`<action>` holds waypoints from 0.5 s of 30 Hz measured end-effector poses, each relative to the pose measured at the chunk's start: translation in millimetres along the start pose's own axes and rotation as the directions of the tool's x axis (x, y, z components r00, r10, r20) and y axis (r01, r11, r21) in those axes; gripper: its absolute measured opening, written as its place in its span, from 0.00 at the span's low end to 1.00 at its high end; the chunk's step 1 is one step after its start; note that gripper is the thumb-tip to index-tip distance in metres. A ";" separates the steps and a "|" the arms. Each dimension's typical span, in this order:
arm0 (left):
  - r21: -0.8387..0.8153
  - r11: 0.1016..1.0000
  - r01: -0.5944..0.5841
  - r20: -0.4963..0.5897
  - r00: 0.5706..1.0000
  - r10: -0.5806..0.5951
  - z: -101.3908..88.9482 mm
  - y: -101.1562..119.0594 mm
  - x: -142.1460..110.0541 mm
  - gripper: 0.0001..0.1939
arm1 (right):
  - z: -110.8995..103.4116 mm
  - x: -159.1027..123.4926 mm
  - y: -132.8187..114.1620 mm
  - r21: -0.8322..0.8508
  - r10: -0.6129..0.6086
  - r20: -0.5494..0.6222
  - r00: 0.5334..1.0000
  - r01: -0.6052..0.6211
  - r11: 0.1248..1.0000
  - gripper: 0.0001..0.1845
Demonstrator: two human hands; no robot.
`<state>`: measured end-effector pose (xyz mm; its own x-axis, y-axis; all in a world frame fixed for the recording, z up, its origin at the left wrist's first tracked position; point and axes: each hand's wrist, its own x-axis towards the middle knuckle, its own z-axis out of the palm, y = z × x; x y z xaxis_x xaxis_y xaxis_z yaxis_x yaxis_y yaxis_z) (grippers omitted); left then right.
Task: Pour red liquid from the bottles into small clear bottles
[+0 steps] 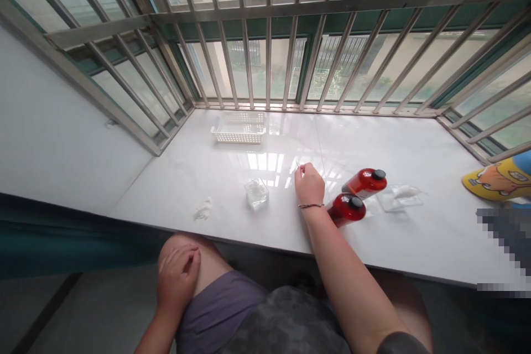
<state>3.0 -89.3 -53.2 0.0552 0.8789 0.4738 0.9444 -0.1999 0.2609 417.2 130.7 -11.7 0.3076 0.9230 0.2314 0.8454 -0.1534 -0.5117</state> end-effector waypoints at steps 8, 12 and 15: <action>-0.022 1.000 0.001 0.001 1.000 -0.001 -1.1 0.2 -1.1 0.09 | 11.3 12.5 -10.2 -0.053 -0.122 0.205 0.971 0.136 0.989 0.07; -0.017 1.000 -0.002 -0.013 1.000 0.002 -1.1 0.7 -0.3 0.09 | 2.6 9.0 -15.7 -0.024 -0.207 0.316 0.926 0.226 0.974 0.09; -0.024 1.000 -0.007 -0.020 1.000 0.007 -0.5 0.3 -0.2 0.09 | -11.5 -3.7 -12.8 0.019 -0.256 0.385 0.887 0.270 0.963 0.08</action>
<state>3.1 -89.8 -52.8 0.0550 0.8689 0.4919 0.9361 -0.2163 0.2774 410.3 125.2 3.5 -0.1115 0.9936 0.0180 0.8885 0.1078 -0.4461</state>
